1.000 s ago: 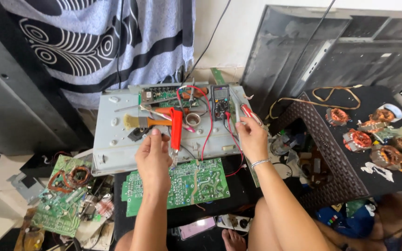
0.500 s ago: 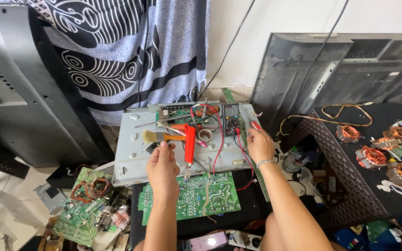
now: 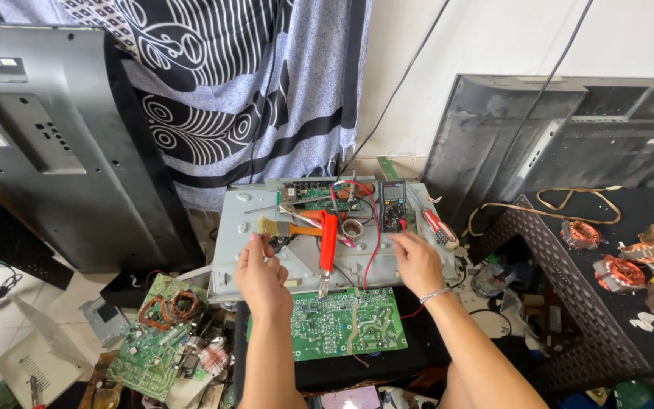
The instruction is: Soldering components on a circuit board and using wire cutters to strip and prepare wires for an electronics repair.
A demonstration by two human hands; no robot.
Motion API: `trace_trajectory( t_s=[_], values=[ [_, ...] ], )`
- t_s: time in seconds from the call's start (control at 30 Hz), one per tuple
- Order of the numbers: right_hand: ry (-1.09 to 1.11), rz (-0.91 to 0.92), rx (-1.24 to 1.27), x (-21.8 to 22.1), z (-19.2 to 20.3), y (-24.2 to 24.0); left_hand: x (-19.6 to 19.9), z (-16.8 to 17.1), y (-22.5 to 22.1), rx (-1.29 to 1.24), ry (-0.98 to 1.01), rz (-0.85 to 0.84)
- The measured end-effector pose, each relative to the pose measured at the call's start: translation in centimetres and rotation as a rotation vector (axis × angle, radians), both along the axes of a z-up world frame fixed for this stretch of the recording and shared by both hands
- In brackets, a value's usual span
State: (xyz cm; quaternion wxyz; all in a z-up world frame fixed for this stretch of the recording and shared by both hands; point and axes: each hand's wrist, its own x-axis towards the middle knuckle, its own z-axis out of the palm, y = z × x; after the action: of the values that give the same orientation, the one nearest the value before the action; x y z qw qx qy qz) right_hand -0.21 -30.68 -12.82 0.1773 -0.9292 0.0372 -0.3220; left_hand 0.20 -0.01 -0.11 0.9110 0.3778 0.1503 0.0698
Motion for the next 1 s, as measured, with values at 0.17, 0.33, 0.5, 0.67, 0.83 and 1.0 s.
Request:
trace_trajectory(
  t_s=[0.17,0.33,0.5,0.67,0.83,1.0],
  values=[
    [0.031,0.356,-0.311,0.5,2.6,7.4,0.0,0.0,-0.2,-0.007,-0.008,-0.031],
    [0.037,0.622,-0.583,3.3,1.9,10.0,1.3,-2.8,-1.0,-0.015,-0.034,-0.106],
    [-0.189,0.679,-0.78,4.2,2.3,10.1,0.2,-0.7,-0.7,-0.03,-0.023,-0.16],
    [-0.286,0.754,-0.71,2.4,4.2,8.6,1.2,-1.9,-0.6,-0.003,0.015,-0.184],
    [-0.315,0.782,-0.355,-1.1,6.8,8.2,0.2,-1.0,-1.0,0.079,0.005,-0.251],
    [-0.308,0.537,0.268,-3.8,8.4,9.8,-2.1,0.3,-3.5,0.276,-0.03,-0.384]
  ],
)
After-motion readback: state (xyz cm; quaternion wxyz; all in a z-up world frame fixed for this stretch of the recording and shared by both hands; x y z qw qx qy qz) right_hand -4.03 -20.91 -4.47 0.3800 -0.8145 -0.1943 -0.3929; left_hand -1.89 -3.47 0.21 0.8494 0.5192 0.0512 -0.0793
